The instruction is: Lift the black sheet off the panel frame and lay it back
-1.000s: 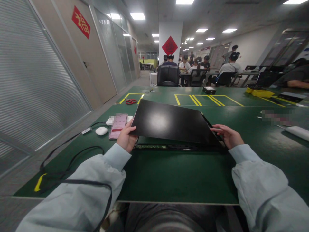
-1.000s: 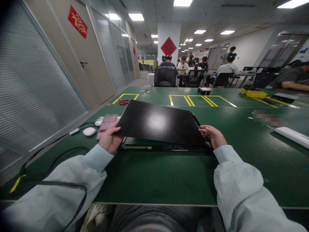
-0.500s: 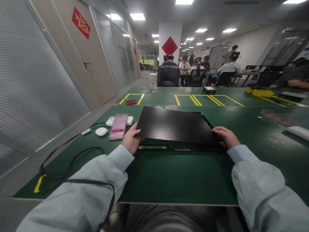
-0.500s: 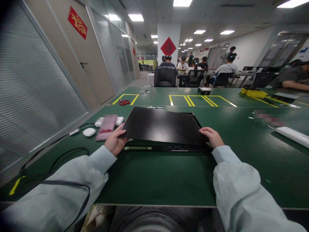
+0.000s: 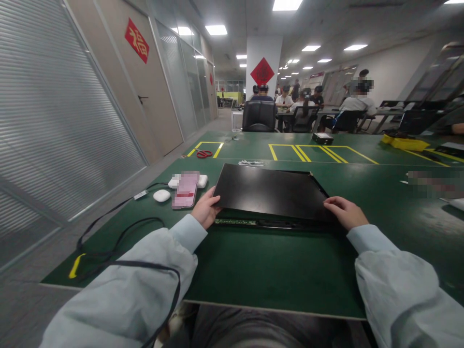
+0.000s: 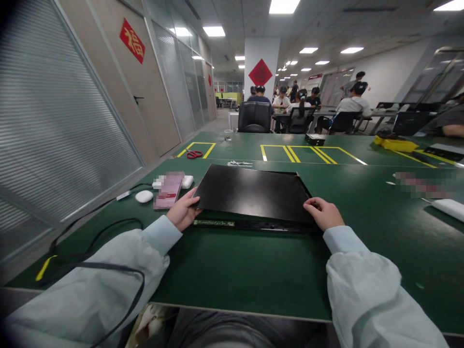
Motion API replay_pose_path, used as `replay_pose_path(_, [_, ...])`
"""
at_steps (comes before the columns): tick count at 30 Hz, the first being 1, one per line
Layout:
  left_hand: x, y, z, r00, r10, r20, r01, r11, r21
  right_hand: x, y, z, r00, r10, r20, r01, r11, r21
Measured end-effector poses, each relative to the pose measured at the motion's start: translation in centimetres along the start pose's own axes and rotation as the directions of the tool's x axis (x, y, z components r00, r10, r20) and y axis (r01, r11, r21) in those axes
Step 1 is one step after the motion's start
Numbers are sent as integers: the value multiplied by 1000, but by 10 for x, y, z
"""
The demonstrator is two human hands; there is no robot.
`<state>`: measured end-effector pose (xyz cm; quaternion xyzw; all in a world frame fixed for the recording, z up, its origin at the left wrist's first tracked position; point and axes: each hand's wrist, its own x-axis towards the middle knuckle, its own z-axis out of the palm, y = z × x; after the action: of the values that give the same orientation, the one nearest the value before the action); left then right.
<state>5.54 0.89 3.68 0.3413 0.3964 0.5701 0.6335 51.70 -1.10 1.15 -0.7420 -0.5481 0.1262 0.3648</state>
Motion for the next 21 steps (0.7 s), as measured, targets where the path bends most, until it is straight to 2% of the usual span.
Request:
replay_pose_path(5, [1,-2,-1,1000,-2,-15,2,1000,-16,3,6,1,1000,24,18,-22,995,-102])
replay_pose_path(12, [3,-4,-1,996,-22,-87,17,998,-54,8,18,3,1000,17,-4,-17,998,-56])
replay_pose_path(16, [4,-4,0,996,42,-82,-45,998,-39,8,19,3,999,44,12,-43,999,-30])
replay_pose_path(21, [12,-3,-9,977,214,-3,-213,974,82,6,16,2,999,48,11,-47,998,-52])
